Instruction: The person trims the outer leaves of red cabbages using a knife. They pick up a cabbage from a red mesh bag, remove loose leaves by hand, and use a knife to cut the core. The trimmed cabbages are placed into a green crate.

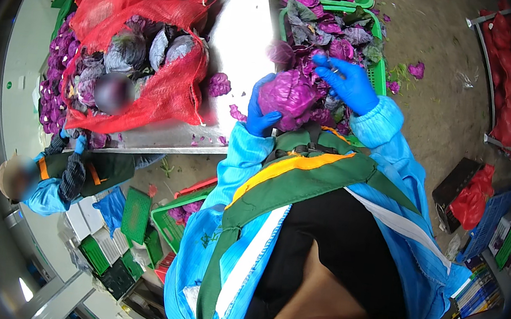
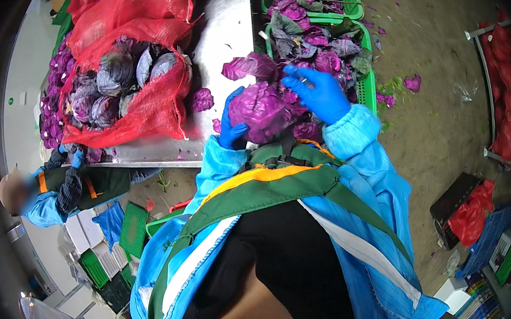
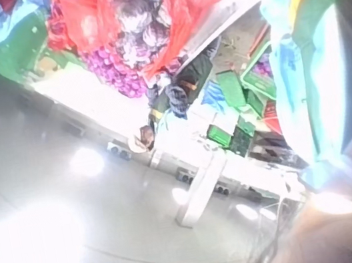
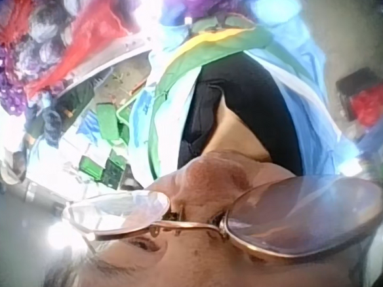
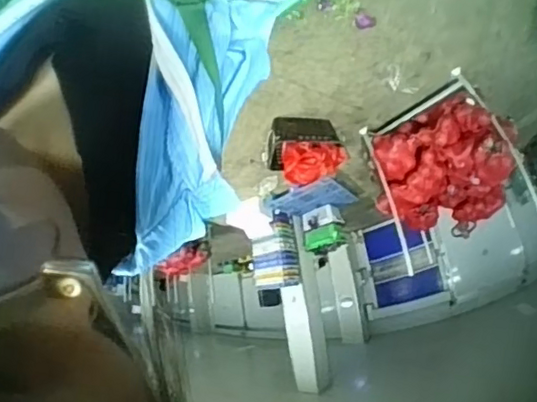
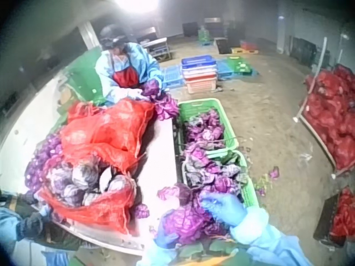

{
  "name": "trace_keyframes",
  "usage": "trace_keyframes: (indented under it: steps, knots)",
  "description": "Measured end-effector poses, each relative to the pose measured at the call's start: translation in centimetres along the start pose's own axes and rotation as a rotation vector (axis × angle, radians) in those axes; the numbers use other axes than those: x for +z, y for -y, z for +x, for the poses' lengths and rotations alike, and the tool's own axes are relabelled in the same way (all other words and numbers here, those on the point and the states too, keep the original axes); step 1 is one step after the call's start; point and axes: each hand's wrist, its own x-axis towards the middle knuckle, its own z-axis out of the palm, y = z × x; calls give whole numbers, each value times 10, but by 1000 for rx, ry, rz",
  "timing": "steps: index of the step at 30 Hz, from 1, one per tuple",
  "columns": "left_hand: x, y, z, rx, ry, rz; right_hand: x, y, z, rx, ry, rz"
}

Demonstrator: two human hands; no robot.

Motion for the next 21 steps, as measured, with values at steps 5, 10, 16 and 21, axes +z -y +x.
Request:
trace_keyframes:
  steps: [5, 10, 16, 21]
  knots:
    - [5, -4, 0, 115, 40, 383, 12, -7, 4, 98, 179, 114]
    - [6, -4, -2, 115, 75, 482, 7, -16, 8, 122, 168, 203]
    - [2, 4, -2, 115, 89, 470, -1, -19, 10, 167, 160, 236]
    - [10, 0, -2, 77, 15, 514, 6, -18, 6, 274, 154, -2]
